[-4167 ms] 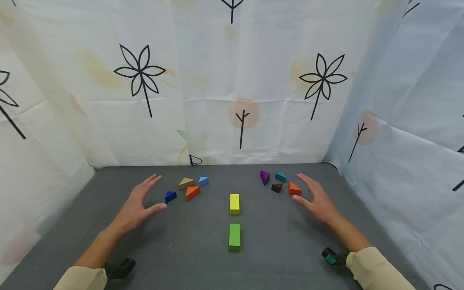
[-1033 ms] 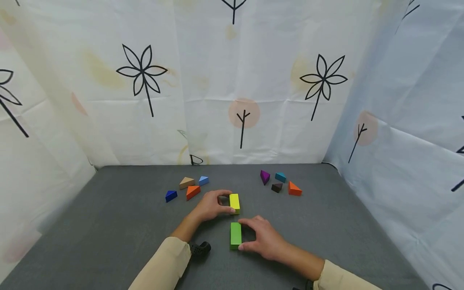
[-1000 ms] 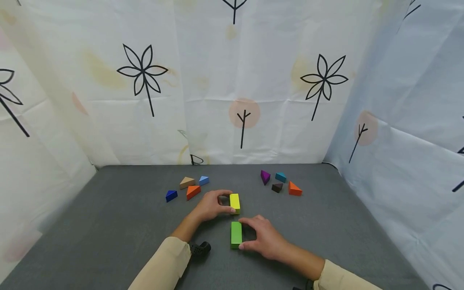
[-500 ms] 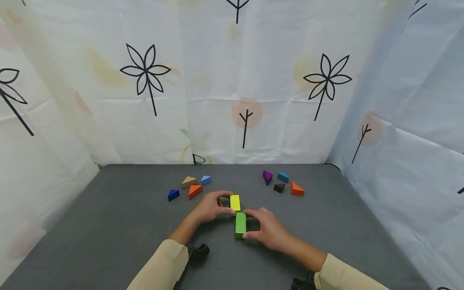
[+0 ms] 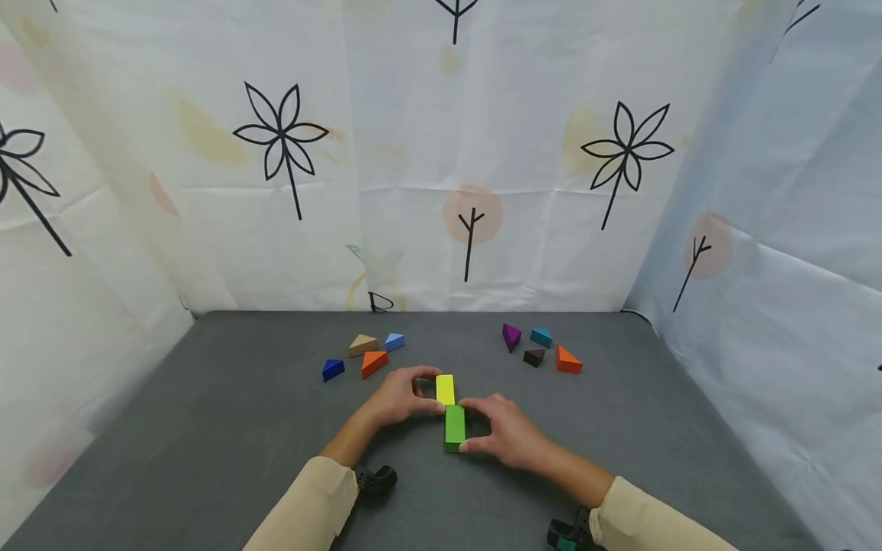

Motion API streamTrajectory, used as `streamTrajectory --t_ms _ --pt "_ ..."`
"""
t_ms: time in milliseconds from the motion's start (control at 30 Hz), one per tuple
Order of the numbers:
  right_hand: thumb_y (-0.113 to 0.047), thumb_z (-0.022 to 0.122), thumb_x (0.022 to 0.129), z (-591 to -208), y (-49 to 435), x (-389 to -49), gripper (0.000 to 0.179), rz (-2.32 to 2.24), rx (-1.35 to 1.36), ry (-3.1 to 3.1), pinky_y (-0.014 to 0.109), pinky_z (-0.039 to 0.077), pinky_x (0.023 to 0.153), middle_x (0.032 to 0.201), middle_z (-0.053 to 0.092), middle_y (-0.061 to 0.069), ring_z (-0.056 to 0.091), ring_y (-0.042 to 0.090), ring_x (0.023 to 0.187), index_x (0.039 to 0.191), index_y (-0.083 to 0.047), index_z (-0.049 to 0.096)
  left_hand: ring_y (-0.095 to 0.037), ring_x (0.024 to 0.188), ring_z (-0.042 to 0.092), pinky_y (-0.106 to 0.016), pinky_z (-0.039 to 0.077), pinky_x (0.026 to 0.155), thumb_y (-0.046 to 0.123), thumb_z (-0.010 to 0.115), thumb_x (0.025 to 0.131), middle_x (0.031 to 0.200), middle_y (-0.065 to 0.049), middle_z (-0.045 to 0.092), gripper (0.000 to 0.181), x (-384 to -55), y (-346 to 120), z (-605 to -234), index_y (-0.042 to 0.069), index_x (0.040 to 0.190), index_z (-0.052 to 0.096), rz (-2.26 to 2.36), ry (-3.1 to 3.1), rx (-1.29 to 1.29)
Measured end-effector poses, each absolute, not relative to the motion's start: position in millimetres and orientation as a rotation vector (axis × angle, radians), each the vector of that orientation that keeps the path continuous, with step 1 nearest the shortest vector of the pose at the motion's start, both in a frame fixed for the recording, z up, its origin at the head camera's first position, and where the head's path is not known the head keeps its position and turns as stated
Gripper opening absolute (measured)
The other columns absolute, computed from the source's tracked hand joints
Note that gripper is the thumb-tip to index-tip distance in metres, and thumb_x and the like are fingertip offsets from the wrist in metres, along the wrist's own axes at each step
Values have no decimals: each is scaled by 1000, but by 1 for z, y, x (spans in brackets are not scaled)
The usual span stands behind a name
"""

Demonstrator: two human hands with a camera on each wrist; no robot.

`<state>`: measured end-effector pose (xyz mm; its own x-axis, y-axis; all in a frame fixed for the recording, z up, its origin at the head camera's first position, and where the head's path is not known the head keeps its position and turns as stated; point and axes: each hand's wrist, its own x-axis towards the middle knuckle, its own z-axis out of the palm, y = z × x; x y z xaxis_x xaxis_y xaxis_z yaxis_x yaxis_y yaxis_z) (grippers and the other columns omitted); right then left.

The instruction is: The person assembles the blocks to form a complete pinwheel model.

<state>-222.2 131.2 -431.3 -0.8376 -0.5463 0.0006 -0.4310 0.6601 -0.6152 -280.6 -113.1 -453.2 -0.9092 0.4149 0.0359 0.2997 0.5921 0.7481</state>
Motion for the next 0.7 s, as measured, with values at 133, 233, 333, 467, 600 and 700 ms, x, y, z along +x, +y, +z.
streamTrajectory --t_ms 133,233,333,467,600,700 --pt "-39 79 81 -432 131 -223 66 -944 -804 2666 48 46 90 126 59 4 51 21 107 137 -12 56 -17 79 52 -30 44 63 35 76 85 108 1 62 54 -280 -115 -451 15 133 60 1254 2620 618" --pt "-38 78 82 -431 130 -223 66 -961 -828 2655 49 45 92 129 59 5 52 24 112 138 -12 55 -17 81 53 -31 44 65 33 73 88 116 0 62 50 -280 -116 -450 14 133 60 1290 2597 630" --pt "-38 77 83 -429 129 -222 66 -963 -853 2657 51 44 94 131 59 7 52 26 116 139 -11 54 -17 80 53 -31 44 65 32 73 88 116 0 62 49 -280 -115 -450 14 132 61 1311 2591 641" --pt "-39 77 83 -430 127 -221 67 -946 -866 2675 52 42 96 132 59 6 52 26 119 139 -12 54 -17 79 53 -32 44 64 32 74 88 112 0 63 50 -280 -114 -450 12 131 61 1324 2598 639" --pt "-40 77 83 -432 125 -219 66 -923 -875 2701 52 41 96 130 61 5 52 25 119 139 -13 55 -17 80 53 -32 45 65 33 74 88 111 1 63 50 -279 -113 -451 13 131 61 1320 2598 617" --pt "-40 77 83 -433 124 -219 66 -903 -879 2716 52 41 96 129 61 5 52 25 119 139 -13 55 -18 80 53 -31 45 65 33 74 88 111 1 63 50 -278 -112 -450 13 132 61 1318 2594 602"
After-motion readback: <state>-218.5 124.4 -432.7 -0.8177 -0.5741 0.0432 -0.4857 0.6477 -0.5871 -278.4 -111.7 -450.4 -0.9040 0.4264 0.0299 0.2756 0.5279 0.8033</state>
